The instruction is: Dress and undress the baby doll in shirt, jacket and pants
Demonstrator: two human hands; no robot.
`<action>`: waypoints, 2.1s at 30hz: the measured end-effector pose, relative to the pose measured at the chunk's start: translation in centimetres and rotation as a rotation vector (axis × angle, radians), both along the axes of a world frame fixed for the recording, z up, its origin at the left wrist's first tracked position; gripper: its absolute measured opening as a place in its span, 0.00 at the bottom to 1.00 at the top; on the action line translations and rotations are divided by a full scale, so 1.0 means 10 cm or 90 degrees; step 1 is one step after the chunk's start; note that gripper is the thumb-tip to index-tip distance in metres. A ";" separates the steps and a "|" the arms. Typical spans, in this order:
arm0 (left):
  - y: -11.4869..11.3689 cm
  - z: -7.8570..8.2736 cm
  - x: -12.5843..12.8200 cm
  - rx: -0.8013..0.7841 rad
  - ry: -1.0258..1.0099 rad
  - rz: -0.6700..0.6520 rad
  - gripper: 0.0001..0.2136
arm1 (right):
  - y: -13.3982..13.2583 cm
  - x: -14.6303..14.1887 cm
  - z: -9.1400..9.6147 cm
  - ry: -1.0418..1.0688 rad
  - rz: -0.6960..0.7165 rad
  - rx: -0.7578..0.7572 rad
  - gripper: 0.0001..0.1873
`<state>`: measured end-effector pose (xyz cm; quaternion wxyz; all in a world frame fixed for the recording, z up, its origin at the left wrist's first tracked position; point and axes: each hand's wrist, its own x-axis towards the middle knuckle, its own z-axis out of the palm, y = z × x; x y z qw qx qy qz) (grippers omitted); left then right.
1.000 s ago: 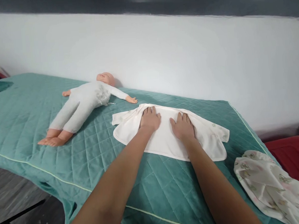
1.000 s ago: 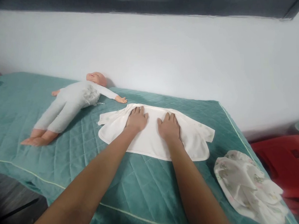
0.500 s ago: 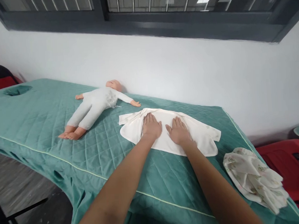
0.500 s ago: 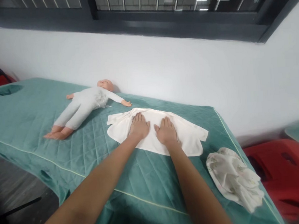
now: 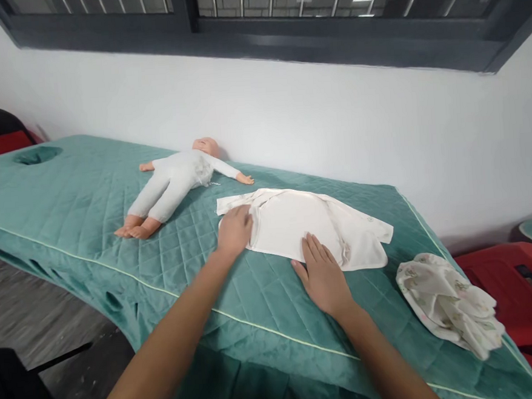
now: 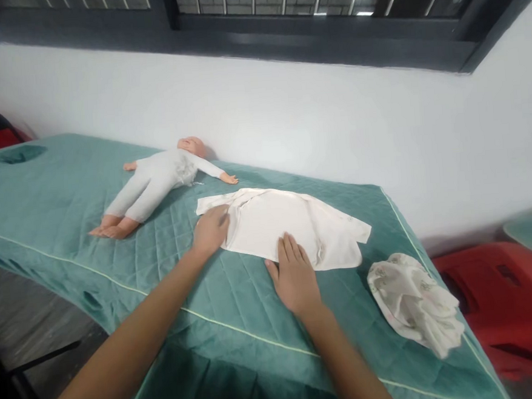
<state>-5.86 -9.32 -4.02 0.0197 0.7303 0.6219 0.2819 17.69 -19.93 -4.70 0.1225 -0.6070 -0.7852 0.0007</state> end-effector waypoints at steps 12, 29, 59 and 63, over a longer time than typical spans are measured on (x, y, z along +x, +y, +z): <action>-0.13 -0.11 -0.55 -0.032 0.029 0.198 0.18 | 0.70 -0.50 0.31 0.269 0.048 -0.137 0.34; 0.78 -0.08 -0.83 -0.080 -0.249 0.122 0.21 | 1.87 -0.76 0.26 0.865 -0.171 -0.238 0.19; 0.61 -0.12 -0.51 0.042 -0.003 -0.053 0.16 | 1.97 -0.70 0.21 1.360 0.109 -0.421 0.21; 0.55 -0.12 -0.46 -0.053 0.049 -0.031 0.18 | 1.90 -0.71 0.16 1.336 0.079 -0.428 0.21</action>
